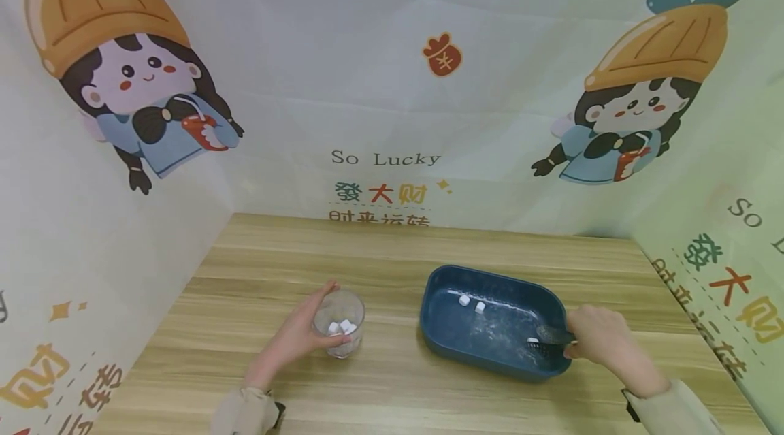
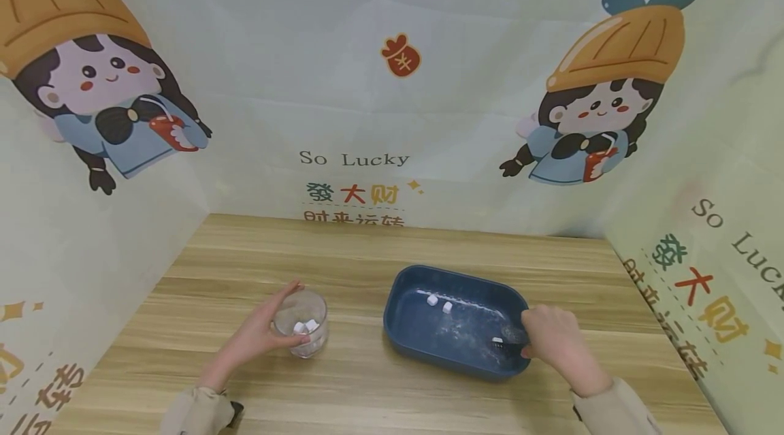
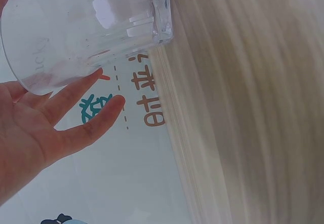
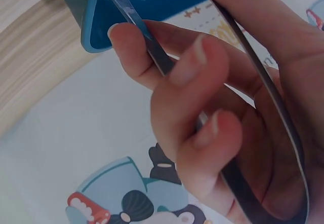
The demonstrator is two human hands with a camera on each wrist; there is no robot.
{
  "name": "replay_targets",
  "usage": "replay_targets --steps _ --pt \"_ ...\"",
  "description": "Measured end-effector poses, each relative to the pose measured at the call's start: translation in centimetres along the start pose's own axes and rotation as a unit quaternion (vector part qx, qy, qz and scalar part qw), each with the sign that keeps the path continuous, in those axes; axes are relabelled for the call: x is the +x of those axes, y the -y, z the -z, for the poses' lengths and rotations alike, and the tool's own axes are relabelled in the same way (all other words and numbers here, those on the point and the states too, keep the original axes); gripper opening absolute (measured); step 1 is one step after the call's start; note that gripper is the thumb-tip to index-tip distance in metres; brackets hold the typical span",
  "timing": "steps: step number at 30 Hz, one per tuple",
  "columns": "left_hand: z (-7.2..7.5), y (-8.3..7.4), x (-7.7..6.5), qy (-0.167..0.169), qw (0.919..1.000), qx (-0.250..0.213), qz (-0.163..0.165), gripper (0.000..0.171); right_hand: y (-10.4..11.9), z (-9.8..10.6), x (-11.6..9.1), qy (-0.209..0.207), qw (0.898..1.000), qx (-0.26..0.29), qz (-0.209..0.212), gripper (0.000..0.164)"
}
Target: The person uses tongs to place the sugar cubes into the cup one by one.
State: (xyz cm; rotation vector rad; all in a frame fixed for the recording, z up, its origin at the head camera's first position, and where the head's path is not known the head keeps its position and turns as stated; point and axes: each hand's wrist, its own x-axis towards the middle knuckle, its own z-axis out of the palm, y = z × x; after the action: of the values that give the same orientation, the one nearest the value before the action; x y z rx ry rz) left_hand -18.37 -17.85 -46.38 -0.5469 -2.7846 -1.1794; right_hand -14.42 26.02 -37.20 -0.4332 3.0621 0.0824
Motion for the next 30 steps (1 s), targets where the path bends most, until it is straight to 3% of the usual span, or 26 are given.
replay_targets --steps 13,20,30 --pt "0.0 0.0 -0.1 0.004 1.0 -0.004 0.006 0.098 0.4 -0.2 1.3 -0.005 0.996 -0.068 0.059 0.038" --pt "0.0 0.1 -0.1 0.01 0.9998 -0.012 0.012 0.098 0.8 -0.5 2.1 -0.015 0.988 -0.125 0.085 0.037" --pt "0.0 0.3 -0.1 0.005 0.9999 -0.014 0.005 0.098 0.9 -0.4 2.3 -0.032 0.985 -0.137 0.095 0.036"
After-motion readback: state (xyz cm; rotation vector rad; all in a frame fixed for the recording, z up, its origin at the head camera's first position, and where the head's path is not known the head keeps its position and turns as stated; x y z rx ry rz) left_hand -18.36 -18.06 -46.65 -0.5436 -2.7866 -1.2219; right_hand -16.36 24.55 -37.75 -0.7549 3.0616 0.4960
